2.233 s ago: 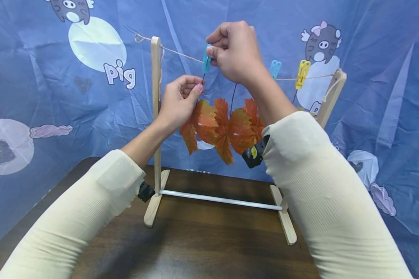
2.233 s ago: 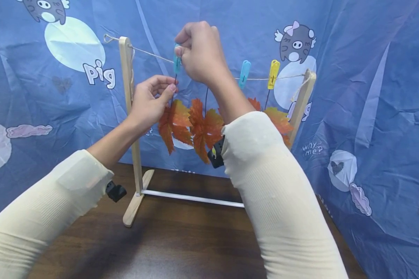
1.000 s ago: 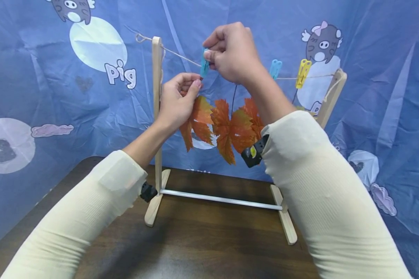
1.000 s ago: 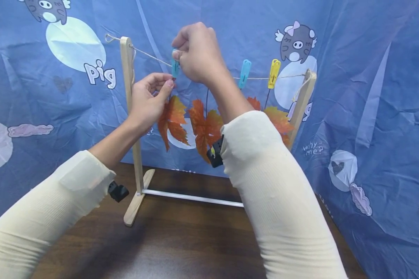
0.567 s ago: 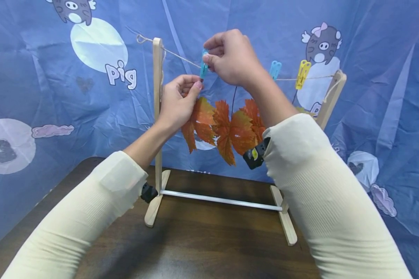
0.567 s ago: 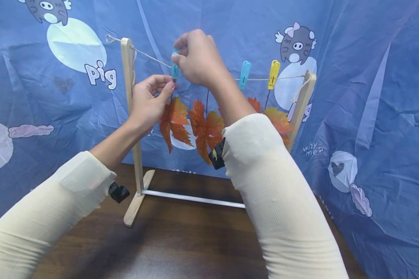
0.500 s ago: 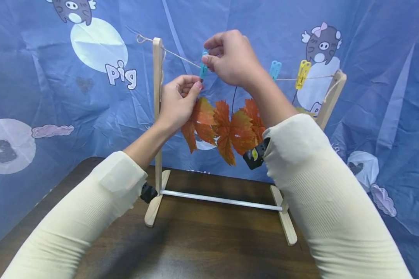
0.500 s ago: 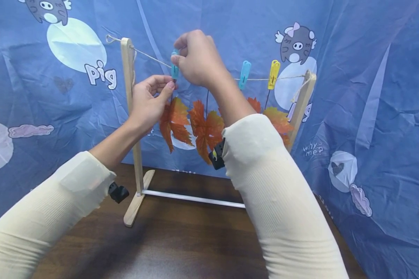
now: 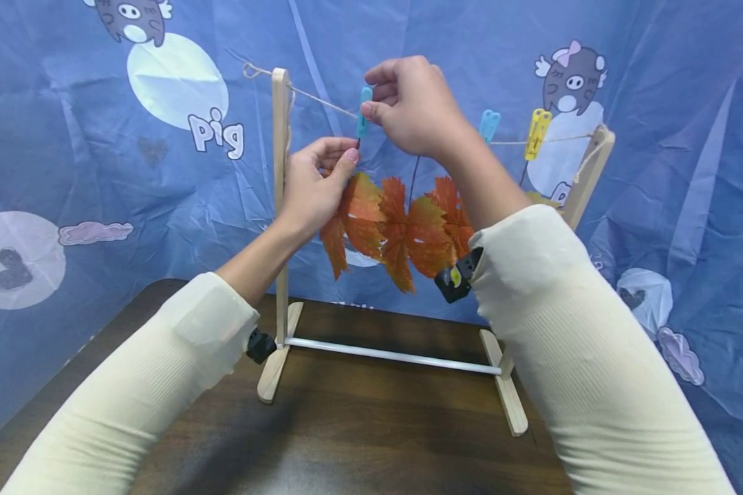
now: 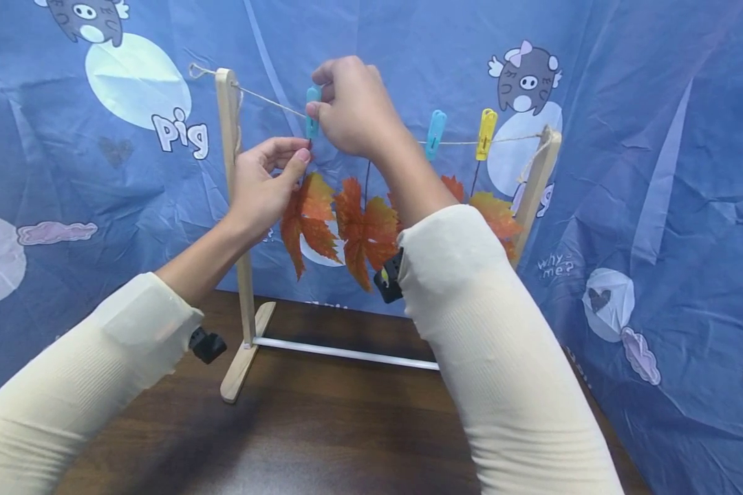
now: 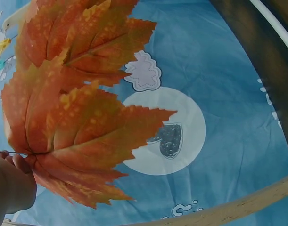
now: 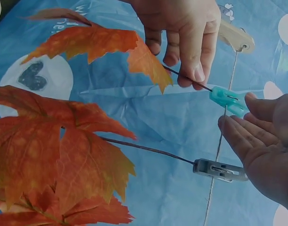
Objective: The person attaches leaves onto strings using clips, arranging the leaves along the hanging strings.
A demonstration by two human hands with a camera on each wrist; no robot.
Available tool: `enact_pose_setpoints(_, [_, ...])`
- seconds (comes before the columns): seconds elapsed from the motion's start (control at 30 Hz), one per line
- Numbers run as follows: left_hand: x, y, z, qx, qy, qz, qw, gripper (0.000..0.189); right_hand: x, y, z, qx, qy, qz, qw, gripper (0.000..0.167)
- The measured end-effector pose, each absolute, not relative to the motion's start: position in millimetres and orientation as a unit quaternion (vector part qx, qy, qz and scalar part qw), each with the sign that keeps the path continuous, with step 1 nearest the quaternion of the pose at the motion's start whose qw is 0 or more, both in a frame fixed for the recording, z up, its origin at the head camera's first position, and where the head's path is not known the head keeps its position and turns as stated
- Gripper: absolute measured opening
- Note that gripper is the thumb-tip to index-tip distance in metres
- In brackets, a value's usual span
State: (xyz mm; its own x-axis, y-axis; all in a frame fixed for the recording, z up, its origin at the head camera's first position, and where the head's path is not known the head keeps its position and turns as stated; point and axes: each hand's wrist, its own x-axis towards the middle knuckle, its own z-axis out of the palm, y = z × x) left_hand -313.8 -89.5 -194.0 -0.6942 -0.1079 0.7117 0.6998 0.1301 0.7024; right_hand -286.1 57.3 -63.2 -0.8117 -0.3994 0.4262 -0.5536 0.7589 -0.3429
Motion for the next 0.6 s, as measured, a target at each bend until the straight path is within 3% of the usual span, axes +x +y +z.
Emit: enact_pose_setpoints(0.6, [-287, -98, -204, -0.223, -0.657, -0.634, 0.342, 0.023, -258, 94, -64, 0.292, -0.893, 0.284, 0.193, 0.051])
